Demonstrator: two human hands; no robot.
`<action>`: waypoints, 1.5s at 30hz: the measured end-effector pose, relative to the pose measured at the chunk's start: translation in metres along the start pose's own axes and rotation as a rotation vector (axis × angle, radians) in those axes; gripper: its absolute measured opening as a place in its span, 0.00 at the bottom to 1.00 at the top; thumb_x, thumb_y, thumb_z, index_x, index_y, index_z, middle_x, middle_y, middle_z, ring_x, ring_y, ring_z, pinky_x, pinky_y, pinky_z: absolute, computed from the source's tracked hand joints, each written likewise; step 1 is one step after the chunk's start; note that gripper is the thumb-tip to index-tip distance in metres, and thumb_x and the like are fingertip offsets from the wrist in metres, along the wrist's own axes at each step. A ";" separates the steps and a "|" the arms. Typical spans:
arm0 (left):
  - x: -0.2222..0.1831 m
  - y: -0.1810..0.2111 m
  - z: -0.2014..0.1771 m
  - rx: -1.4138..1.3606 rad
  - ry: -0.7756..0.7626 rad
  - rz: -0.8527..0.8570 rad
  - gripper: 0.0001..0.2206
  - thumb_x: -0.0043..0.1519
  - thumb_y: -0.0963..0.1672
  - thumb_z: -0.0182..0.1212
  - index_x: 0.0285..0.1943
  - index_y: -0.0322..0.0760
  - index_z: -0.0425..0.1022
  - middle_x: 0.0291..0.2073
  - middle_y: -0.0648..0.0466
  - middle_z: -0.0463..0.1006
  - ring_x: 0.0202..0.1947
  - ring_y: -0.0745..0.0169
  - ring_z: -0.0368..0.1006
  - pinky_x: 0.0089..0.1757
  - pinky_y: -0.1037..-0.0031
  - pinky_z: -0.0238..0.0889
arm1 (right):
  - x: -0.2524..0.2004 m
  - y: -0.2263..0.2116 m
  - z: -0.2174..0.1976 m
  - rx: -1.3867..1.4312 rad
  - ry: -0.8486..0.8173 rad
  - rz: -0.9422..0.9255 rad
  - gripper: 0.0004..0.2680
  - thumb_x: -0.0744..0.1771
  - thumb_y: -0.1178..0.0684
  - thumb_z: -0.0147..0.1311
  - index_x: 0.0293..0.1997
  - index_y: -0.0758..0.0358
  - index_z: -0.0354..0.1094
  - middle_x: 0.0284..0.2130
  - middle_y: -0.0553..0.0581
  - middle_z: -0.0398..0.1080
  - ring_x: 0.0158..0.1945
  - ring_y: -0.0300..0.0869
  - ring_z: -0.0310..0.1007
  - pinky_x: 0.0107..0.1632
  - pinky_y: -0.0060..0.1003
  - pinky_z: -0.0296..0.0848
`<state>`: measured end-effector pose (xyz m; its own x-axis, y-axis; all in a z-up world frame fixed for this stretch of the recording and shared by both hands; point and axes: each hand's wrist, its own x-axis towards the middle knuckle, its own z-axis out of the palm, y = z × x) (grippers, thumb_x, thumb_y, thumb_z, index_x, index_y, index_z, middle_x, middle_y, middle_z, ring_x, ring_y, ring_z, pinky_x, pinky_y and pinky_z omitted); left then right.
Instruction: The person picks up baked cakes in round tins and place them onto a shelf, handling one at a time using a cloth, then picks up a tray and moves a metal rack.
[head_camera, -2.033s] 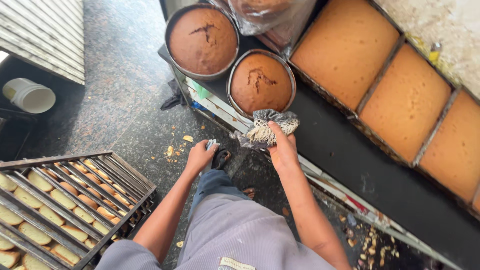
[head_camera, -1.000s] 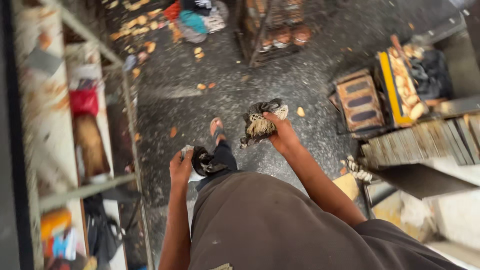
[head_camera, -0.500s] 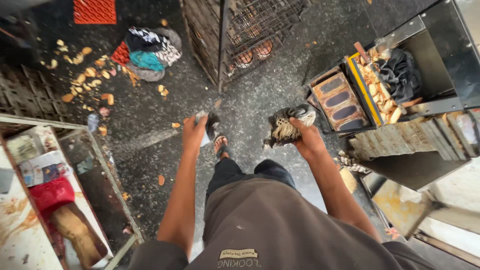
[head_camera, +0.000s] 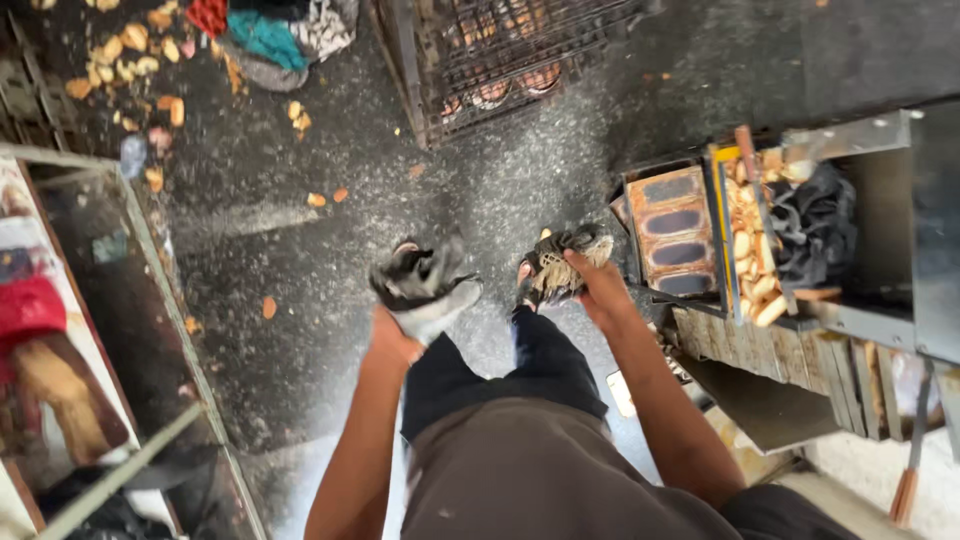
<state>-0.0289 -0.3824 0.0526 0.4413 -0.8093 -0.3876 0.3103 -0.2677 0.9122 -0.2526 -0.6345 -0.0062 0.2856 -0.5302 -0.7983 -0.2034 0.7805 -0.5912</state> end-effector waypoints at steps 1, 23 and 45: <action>-0.006 -0.018 0.021 -0.393 0.088 -0.205 0.25 0.62 0.51 0.62 0.64 0.34 0.67 0.60 0.41 0.73 0.60 0.42 0.67 0.58 0.48 0.58 | 0.025 -0.002 -0.010 -0.050 0.062 0.067 0.18 0.69 0.57 0.63 0.63 0.67 0.57 0.50 0.59 0.72 0.52 0.47 0.77 0.52 0.44 0.77; 0.565 -0.524 -0.016 -1.419 0.748 -0.047 0.20 0.64 0.54 0.54 0.53 0.38 0.74 0.44 0.54 0.80 0.39 0.56 0.78 0.40 0.65 0.73 | 0.599 0.102 0.036 -0.304 -0.084 -0.113 0.23 0.60 0.40 0.65 0.57 0.56 0.67 0.53 0.50 0.73 0.58 0.44 0.69 0.53 0.57 0.62; 0.654 -0.513 -0.063 0.501 1.464 0.246 0.18 0.55 0.49 0.72 0.39 0.26 0.81 0.33 0.35 0.83 0.37 0.33 0.79 0.40 0.55 0.71 | 0.704 0.105 0.141 -0.258 0.464 -0.693 0.28 0.55 0.43 0.74 0.54 0.67 0.65 0.47 0.67 0.77 0.53 0.58 0.77 0.55 0.48 0.74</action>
<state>0.1534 -0.7417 -0.6776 0.9324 0.2552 0.2557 -0.0589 -0.5910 0.8045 0.0589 -0.8799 -0.6143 0.0244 -0.9829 -0.1824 -0.3470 0.1628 -0.9236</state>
